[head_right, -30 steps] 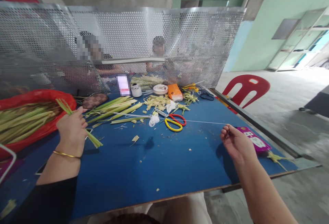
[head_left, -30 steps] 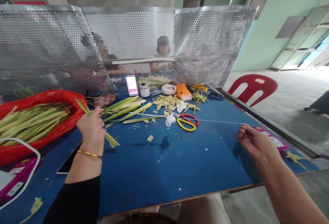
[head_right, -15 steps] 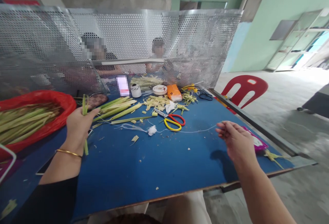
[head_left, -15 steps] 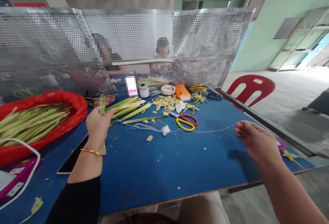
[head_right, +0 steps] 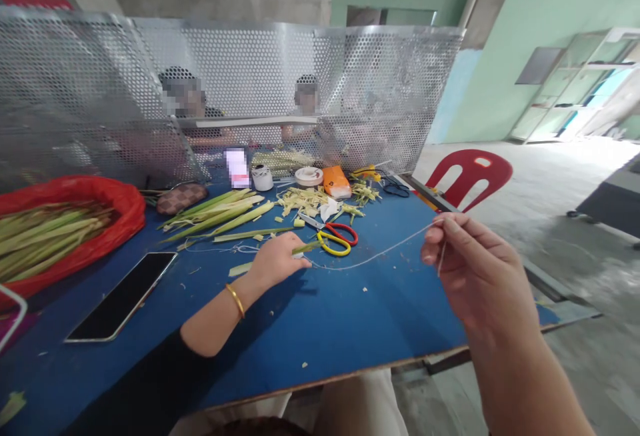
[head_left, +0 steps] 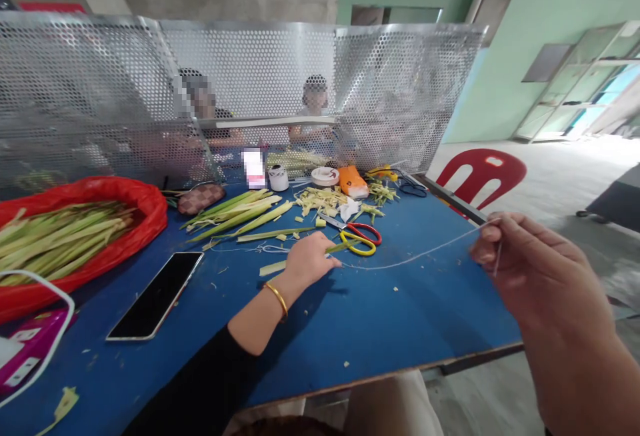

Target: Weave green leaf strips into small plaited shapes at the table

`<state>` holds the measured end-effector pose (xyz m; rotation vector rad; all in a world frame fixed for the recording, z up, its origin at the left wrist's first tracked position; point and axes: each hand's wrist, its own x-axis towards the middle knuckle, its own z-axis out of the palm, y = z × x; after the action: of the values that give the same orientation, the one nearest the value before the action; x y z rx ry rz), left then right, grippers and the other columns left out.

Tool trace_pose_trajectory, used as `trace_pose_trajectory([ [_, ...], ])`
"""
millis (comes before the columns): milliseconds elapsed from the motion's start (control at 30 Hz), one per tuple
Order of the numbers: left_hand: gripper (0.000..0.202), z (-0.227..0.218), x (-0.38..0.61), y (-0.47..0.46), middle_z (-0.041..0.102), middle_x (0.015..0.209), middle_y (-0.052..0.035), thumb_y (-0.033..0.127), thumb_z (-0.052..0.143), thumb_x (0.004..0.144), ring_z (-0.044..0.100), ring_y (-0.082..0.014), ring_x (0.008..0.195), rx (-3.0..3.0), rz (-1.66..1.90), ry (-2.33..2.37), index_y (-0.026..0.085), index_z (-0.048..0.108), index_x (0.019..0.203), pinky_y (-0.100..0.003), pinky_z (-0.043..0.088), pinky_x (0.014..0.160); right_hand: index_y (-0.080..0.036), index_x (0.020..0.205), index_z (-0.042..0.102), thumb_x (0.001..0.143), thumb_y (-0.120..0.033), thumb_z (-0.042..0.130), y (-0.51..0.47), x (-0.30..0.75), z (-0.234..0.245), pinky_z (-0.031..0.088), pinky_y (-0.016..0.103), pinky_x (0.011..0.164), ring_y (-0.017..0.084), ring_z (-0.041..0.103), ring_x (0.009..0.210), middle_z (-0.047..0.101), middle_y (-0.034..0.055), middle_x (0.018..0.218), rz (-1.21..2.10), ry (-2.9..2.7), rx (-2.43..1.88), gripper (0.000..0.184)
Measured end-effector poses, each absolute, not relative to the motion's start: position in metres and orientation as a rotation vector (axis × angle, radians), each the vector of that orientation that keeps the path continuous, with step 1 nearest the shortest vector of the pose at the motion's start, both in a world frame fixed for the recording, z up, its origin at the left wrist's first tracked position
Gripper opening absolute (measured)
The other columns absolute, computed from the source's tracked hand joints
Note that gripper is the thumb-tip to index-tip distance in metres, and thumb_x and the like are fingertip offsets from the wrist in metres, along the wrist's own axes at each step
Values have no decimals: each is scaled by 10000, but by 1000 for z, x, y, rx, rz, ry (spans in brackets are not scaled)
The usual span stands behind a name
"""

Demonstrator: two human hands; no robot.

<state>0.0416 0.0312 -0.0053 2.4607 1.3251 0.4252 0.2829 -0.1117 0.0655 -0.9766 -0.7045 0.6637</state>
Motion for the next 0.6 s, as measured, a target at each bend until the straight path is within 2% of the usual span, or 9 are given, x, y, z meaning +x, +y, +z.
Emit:
trace_pose_trajectory([
  [100, 122, -19, 43, 39, 689, 1002, -16, 303, 675, 690, 629, -185, 841, 2474, 372, 1280, 237, 739, 771, -246, 412, 669, -129, 740, 663, 630, -228, 793, -113, 288, 70, 420, 165, 447, 60, 471, 515, 520, -19, 662, 647, -622, -929, 197],
  [200, 124, -21, 36, 43, 703, 980, -11, 267, 619, 722, 625, -183, 879, 2446, 384, 1281, 232, 730, 763, -244, 401, 693, -125, 699, 623, 622, -138, 758, -112, 300, 68, 402, 154, 436, 47, 439, 508, 477, -29, 666, 645, -502, -911, 156],
  [333, 159, -17, 24, 50, 726, 777, -14, 327, 612, 723, 637, -184, 765, 2351, 342, 1287, 229, 737, 738, -244, 382, 619, -139, 665, 587, 679, -8, 615, -106, 327, 60, 344, 158, 412, 28, 415, 475, 445, -30, 672, 691, -316, -850, 134],
  [433, 194, -14, 13, 57, 728, 744, -14, 370, 620, 710, 636, -186, 729, 2283, 345, 1289, 223, 743, 739, -244, 376, 597, -160, 599, 555, 765, 4, 496, -100, 352, 50, 299, 210, 408, 36, 402, 452, 419, -24, 636, 650, -186, -931, 241],
  [500, 227, -13, 5, 63, 724, 739, -20, 393, 618, 707, 629, -185, 703, 2250, 368, 1291, 207, 742, 748, -250, 375, 593, -183, 537, 505, 780, -6, 443, -95, 367, 40, 290, 254, 419, 53, 377, 436, 388, -26, 604, 507, -246, -1115, 307],
  [600, 231, -10, -6, 70, 714, 720, -23, 386, 614, 703, 622, -185, 690, 2211, 394, 1290, 192, 735, 742, -256, 380, 606, -211, 477, 409, 766, -71, 463, -86, 382, 20, 335, 310, 451, 82, 379, 427, 359, -32, 562, 250, -420, -1315, 326],
])
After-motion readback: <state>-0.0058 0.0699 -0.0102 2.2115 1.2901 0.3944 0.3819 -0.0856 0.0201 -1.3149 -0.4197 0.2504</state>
